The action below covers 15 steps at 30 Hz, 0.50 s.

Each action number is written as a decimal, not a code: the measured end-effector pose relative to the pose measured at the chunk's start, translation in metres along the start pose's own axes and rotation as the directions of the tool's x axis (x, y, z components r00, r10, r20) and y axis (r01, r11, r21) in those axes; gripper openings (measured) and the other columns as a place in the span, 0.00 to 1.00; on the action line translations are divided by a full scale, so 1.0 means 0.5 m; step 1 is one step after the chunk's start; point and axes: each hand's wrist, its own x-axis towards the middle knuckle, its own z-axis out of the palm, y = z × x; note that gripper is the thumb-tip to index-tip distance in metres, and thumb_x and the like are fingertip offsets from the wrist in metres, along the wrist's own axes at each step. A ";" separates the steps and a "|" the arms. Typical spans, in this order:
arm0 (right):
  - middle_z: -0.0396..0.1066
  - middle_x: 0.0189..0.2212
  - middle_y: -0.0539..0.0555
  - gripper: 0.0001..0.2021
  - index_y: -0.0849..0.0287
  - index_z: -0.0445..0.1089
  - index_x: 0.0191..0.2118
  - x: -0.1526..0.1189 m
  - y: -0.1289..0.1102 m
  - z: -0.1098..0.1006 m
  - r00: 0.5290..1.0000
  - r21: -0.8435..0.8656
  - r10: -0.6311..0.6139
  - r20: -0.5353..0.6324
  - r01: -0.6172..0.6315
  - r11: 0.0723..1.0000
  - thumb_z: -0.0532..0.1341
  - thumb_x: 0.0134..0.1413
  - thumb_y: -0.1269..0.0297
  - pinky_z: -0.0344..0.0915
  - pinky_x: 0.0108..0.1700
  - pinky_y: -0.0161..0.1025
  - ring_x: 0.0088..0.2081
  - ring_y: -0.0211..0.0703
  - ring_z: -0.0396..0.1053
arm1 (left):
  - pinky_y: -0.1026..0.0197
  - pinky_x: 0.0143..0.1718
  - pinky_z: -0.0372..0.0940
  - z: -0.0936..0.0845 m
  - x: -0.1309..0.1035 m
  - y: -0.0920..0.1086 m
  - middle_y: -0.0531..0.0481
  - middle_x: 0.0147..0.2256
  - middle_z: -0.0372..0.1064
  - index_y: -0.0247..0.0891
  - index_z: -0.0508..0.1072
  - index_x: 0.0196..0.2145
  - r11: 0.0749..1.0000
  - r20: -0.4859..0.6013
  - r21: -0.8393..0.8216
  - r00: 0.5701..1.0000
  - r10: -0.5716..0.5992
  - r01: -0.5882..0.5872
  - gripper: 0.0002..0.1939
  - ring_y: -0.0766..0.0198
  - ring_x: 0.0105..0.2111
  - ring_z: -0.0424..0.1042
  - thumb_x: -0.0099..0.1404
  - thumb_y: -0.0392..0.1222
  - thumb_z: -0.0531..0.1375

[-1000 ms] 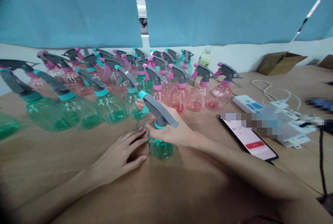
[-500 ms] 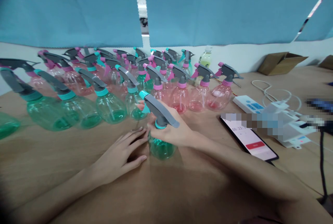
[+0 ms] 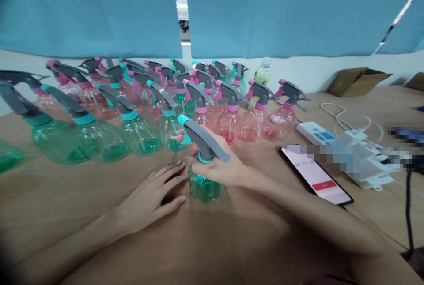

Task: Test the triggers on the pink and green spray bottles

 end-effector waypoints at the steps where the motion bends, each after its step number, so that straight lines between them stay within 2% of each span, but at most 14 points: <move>1: 0.71 0.40 0.49 0.23 0.51 0.58 0.52 0.000 -0.001 -0.001 1.000 0.006 -0.004 -0.004 0.004 1.000 0.54 0.48 0.71 0.70 0.34 0.38 0.36 0.41 0.71 | 0.48 0.57 0.49 0.000 0.000 0.000 0.43 0.60 0.53 0.39 0.59 0.59 1.000 -0.004 -0.003 1.000 0.003 -0.003 0.26 0.53 0.60 0.50 0.68 0.53 0.51; 6: 0.71 0.39 0.48 0.18 0.52 0.63 0.44 -0.001 -0.009 -0.004 0.999 0.050 -0.027 -0.043 0.029 0.998 0.54 0.45 0.73 0.71 0.36 0.36 0.32 0.37 0.71 | 0.49 0.57 0.50 0.002 0.002 -0.003 0.44 0.60 0.53 0.39 0.58 0.59 1.000 -0.016 -0.010 1.000 0.014 -0.014 0.25 0.53 0.60 0.50 0.68 0.52 0.51; 11: 0.71 0.42 0.48 0.17 0.51 0.64 0.42 0.000 0.000 0.000 0.997 0.088 -0.021 -0.070 0.027 0.996 0.56 0.44 0.74 0.71 0.39 0.37 0.35 0.38 0.72 | 0.49 0.57 0.50 0.001 0.003 -0.002 0.44 0.60 0.53 0.39 0.58 0.59 1.000 -0.012 -0.010 1.000 0.014 -0.014 0.25 0.53 0.60 0.50 0.68 0.52 0.51; 15: 0.72 0.39 0.48 0.16 0.52 0.64 0.40 -0.001 0.001 0.001 0.995 0.074 -0.030 -0.091 0.036 0.997 0.55 0.43 0.74 0.72 0.38 0.36 0.35 0.39 0.72 | 0.49 0.57 0.50 0.000 0.003 -0.001 0.44 0.60 0.53 0.39 0.57 0.59 1.000 -0.010 -0.011 1.000 0.011 -0.011 0.26 0.53 0.60 0.50 0.68 0.52 0.51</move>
